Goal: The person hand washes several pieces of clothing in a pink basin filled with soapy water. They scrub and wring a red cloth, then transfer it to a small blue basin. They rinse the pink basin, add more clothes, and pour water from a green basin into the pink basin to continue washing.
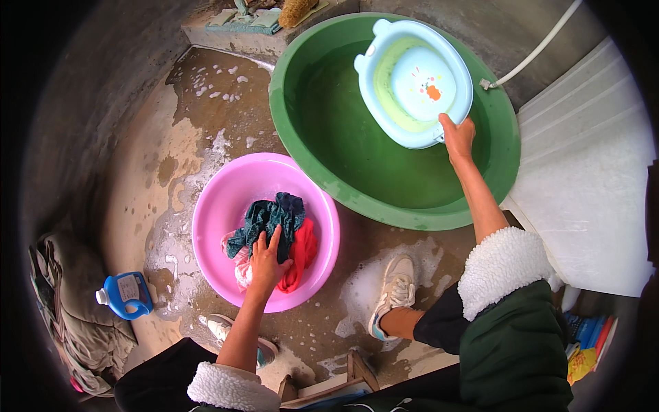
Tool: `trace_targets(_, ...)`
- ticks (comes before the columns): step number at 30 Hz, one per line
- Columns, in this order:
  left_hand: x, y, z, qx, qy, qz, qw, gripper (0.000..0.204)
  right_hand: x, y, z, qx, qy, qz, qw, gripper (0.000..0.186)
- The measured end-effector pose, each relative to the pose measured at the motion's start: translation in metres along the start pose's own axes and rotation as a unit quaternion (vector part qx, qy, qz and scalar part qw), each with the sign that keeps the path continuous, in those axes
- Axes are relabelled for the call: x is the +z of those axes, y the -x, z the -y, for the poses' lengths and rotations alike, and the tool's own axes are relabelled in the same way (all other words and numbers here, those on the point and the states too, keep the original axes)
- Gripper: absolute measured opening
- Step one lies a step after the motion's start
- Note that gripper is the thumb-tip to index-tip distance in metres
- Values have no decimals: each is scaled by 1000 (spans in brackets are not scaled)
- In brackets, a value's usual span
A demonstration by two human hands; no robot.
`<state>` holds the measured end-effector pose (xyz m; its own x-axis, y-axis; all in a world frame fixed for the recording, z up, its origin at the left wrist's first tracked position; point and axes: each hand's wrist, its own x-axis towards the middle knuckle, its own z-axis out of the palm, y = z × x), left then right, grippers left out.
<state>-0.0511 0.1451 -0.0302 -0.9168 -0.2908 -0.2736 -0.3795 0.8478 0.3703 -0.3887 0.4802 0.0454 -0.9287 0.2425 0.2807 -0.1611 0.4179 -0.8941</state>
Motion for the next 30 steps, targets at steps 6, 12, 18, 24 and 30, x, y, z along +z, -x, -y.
trace_targets(6, -3, -2, 15, 56, 32, 57, 996, 112, 17, 3, -39, 20, 29, -23, 999, 45)
trace_targets(12, 0, -6, 16, 49, -18, 103, 993, 118, 56, 3, -47, 34, 33, -27, 998, 50)
trace_targets(18, 7, -9, 18, 35, -44, 129, 990, 124, 91, 2, -59, 28, 32, -69, 997, 57)
trace_targets(24, 10, -11, 20, 42, -56, 122, 990, 125, 113, 10, -57, 61, 38, -50, 996, 58)
trace_targets(30, 13, -10, 18, 31, -72, 116, 990, 125, 128, 32, -57, 77, 8, 11, 997, 44)
